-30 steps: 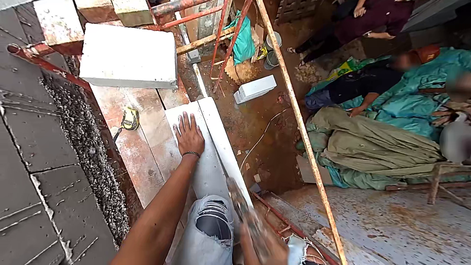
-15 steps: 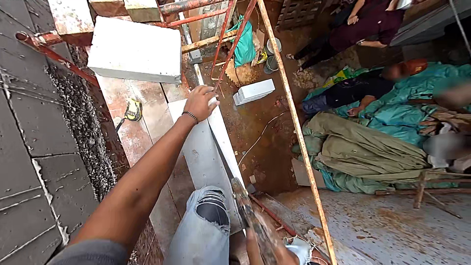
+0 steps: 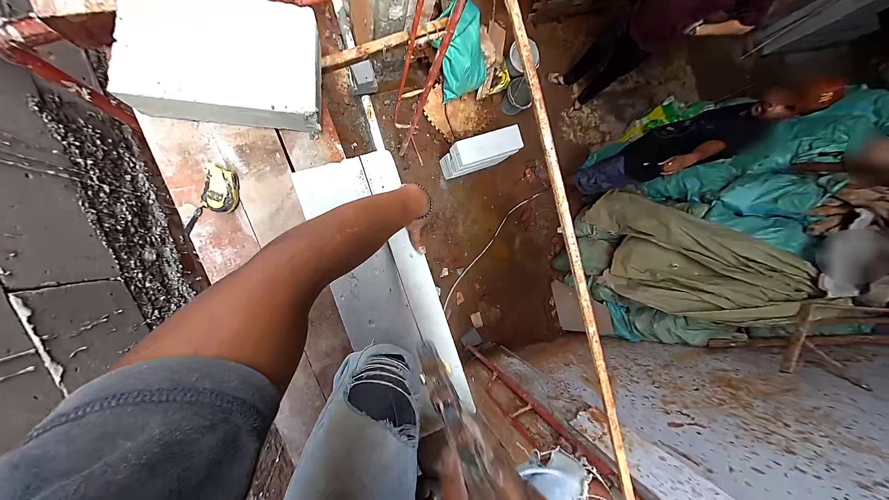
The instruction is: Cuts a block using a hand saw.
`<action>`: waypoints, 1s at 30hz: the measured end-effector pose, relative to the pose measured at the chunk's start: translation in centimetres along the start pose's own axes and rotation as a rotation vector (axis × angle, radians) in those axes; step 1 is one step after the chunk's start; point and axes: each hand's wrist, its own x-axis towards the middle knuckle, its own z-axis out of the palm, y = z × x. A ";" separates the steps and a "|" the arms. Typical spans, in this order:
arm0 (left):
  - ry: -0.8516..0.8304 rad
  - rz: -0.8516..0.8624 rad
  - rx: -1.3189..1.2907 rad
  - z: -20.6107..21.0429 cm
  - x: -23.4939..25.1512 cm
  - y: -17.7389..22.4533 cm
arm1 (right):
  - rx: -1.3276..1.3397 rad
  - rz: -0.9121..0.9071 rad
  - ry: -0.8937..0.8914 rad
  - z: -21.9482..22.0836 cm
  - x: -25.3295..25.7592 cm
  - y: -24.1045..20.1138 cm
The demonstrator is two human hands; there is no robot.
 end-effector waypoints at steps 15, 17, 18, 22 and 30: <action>0.019 -0.005 -0.093 -0.6 -2.5 1.0 | 0.015 -0.018 -0.009 1.6 2.0 2.1; -0.024 -0.002 -0.059 -0.4 -2.7 1.7 | -0.033 0.041 -0.017 7.2 8.7 2.3; -0.037 0.003 -0.023 -0.4 -2.1 1.8 | -0.057 0.114 -0.082 8.7 12.0 1.6; -0.095 0.004 0.009 -0.2 -2.5 2.0 | -0.071 0.106 -0.132 7.2 8.9 2.1; -0.028 0.005 -0.009 -0.5 -2.4 0.6 | -0.016 -0.008 -0.006 3.4 3.3 3.0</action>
